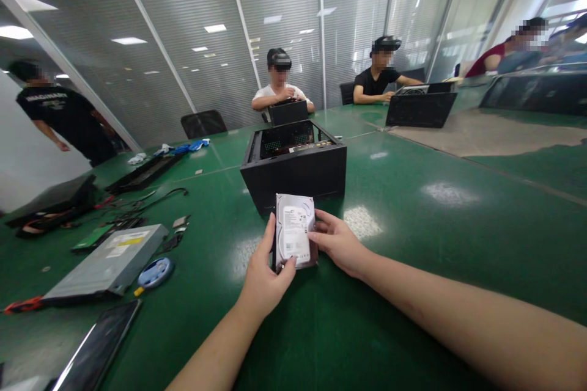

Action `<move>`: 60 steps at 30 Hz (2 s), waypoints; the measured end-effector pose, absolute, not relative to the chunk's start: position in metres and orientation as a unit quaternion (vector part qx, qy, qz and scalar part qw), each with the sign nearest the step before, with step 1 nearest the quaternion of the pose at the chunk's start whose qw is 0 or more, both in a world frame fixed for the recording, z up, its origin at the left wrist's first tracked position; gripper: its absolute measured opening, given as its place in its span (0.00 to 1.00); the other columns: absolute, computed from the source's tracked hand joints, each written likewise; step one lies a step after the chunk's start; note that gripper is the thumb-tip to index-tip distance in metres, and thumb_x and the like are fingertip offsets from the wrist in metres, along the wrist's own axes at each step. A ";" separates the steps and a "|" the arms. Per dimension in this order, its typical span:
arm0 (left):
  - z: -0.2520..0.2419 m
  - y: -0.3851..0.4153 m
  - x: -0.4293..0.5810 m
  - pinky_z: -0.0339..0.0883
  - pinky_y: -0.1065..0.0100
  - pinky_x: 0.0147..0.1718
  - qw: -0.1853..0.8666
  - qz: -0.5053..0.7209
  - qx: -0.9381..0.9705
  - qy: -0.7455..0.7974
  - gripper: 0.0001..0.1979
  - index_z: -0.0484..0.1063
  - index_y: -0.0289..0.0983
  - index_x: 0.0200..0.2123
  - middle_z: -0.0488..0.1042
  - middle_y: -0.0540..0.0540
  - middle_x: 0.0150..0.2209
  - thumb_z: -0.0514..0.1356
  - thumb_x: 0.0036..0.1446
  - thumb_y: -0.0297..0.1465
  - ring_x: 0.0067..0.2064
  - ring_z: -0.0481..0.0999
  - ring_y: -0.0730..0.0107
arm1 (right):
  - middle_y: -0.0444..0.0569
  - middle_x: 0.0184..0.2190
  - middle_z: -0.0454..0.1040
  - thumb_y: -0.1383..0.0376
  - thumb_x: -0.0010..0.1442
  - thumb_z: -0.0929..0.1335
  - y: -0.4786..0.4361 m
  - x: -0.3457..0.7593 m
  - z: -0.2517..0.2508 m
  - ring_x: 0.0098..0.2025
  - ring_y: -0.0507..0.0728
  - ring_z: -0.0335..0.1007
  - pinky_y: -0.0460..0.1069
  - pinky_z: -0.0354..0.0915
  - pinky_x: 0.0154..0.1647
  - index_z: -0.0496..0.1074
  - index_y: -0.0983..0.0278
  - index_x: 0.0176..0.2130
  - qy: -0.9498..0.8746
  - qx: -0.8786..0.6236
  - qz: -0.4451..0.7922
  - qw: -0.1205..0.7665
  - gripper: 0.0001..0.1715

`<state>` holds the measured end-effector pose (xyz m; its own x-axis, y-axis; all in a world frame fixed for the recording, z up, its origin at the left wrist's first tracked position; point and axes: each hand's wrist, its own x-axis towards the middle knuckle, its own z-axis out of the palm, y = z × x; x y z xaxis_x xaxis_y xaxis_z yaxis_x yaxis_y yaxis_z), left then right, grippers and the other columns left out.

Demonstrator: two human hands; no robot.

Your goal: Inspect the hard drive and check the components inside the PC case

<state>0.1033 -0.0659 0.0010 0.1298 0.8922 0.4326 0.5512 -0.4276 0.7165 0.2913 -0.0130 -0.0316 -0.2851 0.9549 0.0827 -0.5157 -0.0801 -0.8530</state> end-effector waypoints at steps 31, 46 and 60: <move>0.012 -0.054 0.081 0.60 0.50 0.60 0.064 0.324 0.687 0.647 0.54 0.44 0.39 0.70 0.61 0.36 0.60 0.68 0.43 0.41 0.61 0.65 0.47 | 0.58 0.57 0.71 0.70 0.49 0.73 -0.043 0.290 -0.001 0.53 0.62 0.73 0.59 0.60 0.58 0.67 0.63 0.59 -0.366 -0.138 0.835 0.387 0.38; 0.005 -0.016 -0.006 0.63 0.42 0.50 -0.038 0.104 0.520 0.847 0.54 0.50 0.41 0.69 0.64 0.30 0.60 0.59 0.42 0.58 0.58 0.65 0.33 | 0.60 0.59 0.69 0.70 0.50 0.75 -0.035 0.295 -0.016 0.58 0.64 0.68 0.60 0.60 0.57 0.62 0.60 0.64 -0.433 -0.193 0.818 0.326 0.44; 0.003 -0.019 -0.008 0.60 0.44 0.49 -0.048 0.112 0.486 0.865 0.47 0.57 0.42 0.65 0.63 0.30 0.61 0.54 0.46 0.59 0.57 0.65 0.35 | 0.57 0.57 0.71 0.66 0.54 0.74 -0.041 0.296 -0.006 0.56 0.64 0.69 0.58 0.66 0.49 0.66 0.58 0.60 -0.528 -0.212 0.737 0.364 0.36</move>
